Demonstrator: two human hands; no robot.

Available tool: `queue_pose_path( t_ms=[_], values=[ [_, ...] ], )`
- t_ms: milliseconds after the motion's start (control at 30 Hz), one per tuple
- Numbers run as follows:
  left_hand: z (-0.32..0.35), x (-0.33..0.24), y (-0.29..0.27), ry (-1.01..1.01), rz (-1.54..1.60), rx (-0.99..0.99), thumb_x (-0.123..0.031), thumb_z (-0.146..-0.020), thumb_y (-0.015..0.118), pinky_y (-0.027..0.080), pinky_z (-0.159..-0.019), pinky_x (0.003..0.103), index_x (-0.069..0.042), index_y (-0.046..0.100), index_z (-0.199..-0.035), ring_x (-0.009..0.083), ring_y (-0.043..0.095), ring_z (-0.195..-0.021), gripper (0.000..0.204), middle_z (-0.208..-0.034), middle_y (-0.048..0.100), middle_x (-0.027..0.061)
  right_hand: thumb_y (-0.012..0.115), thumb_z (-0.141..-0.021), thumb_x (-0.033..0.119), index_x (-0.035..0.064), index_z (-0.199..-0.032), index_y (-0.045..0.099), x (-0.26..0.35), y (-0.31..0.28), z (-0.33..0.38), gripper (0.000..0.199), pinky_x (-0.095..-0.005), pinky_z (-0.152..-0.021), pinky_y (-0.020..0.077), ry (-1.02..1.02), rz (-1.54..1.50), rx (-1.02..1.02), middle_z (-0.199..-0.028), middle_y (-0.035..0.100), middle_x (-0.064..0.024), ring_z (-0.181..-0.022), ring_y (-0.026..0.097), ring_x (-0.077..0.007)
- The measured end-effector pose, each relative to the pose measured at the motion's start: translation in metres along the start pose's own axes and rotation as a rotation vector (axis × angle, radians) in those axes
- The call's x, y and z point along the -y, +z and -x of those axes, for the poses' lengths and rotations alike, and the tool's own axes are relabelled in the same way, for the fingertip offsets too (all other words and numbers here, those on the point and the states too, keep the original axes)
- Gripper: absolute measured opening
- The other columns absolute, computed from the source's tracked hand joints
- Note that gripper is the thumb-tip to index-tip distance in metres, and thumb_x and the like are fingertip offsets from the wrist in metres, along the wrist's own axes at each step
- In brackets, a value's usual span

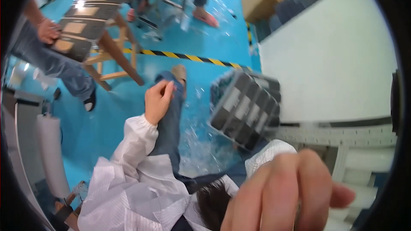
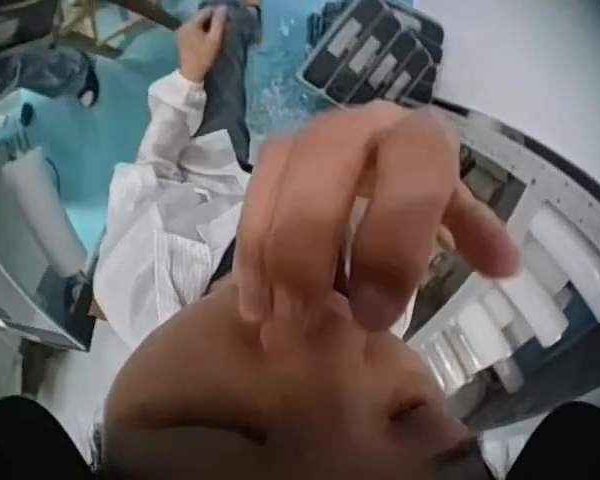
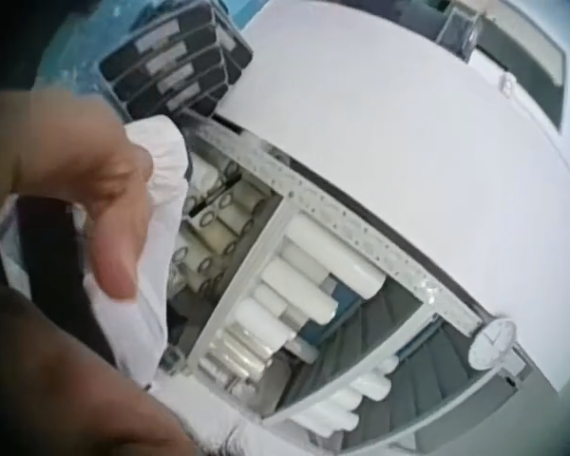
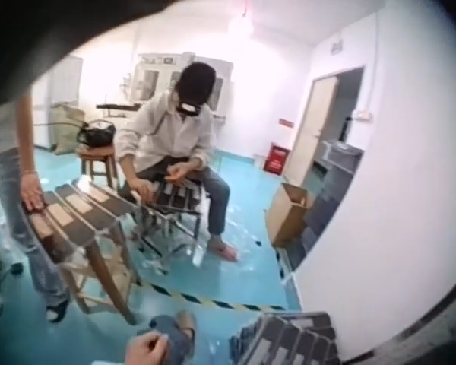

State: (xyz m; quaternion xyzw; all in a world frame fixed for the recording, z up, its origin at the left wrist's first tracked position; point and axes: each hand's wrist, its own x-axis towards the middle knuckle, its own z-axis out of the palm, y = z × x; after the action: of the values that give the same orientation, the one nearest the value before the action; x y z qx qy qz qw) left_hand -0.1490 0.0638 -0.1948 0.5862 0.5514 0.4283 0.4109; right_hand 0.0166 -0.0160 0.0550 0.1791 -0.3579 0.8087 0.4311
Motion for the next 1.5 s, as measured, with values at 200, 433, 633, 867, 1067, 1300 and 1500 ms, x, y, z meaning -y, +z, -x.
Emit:
queue_pose_path(
  t_ms=[200, 433, 633, 867, 1067, 1300, 1500],
  values=[
    [-0.004, -0.044, 0.172, 0.393, -0.113, 0.695, -0.022, -0.09, 0.061, 0.049, -0.081, 0.036, 0.0, 0.061, -0.108, 0.0239, 0.063, -0.094, 0.028, -0.102, 0.064, 0.0153, 0.05, -0.098, 0.029, -0.0029, -0.079, 0.067, 0.056, 0.05, 0.08, 0.041, -0.0421, -0.077, 0.0522, -0.157, 0.257, -0.248, -0.09, 0.062, -0.0192, -0.083, 0.063, -0.0332],
    [-0.01, 0.041, 0.287, 0.631, -0.659, 0.838, -0.056, -0.079, 0.064, 0.016, -0.109, 0.062, -0.009, 0.029, -0.145, 0.0466, 0.003, -0.141, 0.088, -0.153, 0.008, 0.0263, 0.049, -0.098, 0.028, -0.008, -0.084, 0.067, 0.091, 0.031, 0.123, 0.043, -0.0414, -0.081, 0.0521, -0.215, 0.191, -0.049, -0.099, 0.06, -0.0321, -0.088, 0.059, -0.0403],
    [0.005, 0.066, 0.304, 0.724, -0.801, 0.667, -0.059, -0.081, 0.058, 0.012, -0.109, 0.062, -0.007, 0.027, -0.146, 0.0484, 0.006, -0.14, 0.089, -0.152, 0.011, 0.0292, 0.047, -0.097, 0.023, -0.001, -0.095, 0.064, 0.145, -0.123, 0.213, 0.029, -0.033, -0.068, 0.0491, -0.297, 1.1, -1.026, -0.09, 0.064, -0.0076, -0.076, 0.059, -0.0183],
    [0.007, 0.054, 0.31, 0.734, -0.799, 0.672, -0.06, -0.082, 0.055, 0.011, -0.111, 0.058, -0.009, 0.028, -0.147, 0.0479, 0.008, -0.14, 0.088, -0.151, 0.013, 0.0288, 0.052, -0.093, 0.021, 0.006, -0.137, 0.042, 0.136, -0.367, 0.307, 0.047, -0.0433, -0.111, 0.0271, 0.574, 2.442, -0.559, -0.144, 0.041, -0.0093, -0.136, 0.033, -0.026],
    [0.002, 0.054, 0.299, 0.686, -0.851, 0.701, -0.063, -0.081, 0.053, 0.012, -0.112, 0.057, -0.011, 0.024, -0.148, 0.0462, 0.008, -0.141, 0.09, -0.152, 0.013, 0.0276, 0.051, -0.094, 0.02, 0.0121, -0.142, 0.038, 0.157, -0.32, 0.364, 0.05, -0.043, -0.113, 0.0219, 0.846, 2.268, -0.378, -0.149, 0.036, -0.006, -0.14, 0.028, -0.0249],
    [0.002, 0.053, 0.304, 0.7, -0.766, 0.706, -0.057, -0.08, 0.06, 0.014, -0.112, 0.057, -0.008, 0.025, -0.147, 0.047, 0.009, -0.141, 0.091, -0.152, 0.013, 0.028, 0.06, -0.084, 0.009, 0.0091, -0.125, 0.056, 0.155, -0.305, 0.379, 0.042, -0.0419, -0.101, 0.0411, 0.469, 2.357, -0.755, -0.129, 0.054, -0.013, -0.121, 0.05, -0.0312],
    [0.005, 0.048, 0.31, 0.684, -0.776, 0.702, -0.056, -0.08, 0.06, 0.015, -0.112, 0.056, -0.009, 0.028, -0.147, 0.0465, 0.009, -0.141, 0.088, -0.152, 0.013, 0.0269, 0.05, -0.094, 0.025, 0.0168, -0.139, 0.043, 0.143, -0.348, 0.349, 0.046, -0.0423, -0.112, 0.0256, 0.647, 2.426, -0.319, -0.146, 0.039, -0.0055, -0.137, 0.033, -0.0246]
  ],
)
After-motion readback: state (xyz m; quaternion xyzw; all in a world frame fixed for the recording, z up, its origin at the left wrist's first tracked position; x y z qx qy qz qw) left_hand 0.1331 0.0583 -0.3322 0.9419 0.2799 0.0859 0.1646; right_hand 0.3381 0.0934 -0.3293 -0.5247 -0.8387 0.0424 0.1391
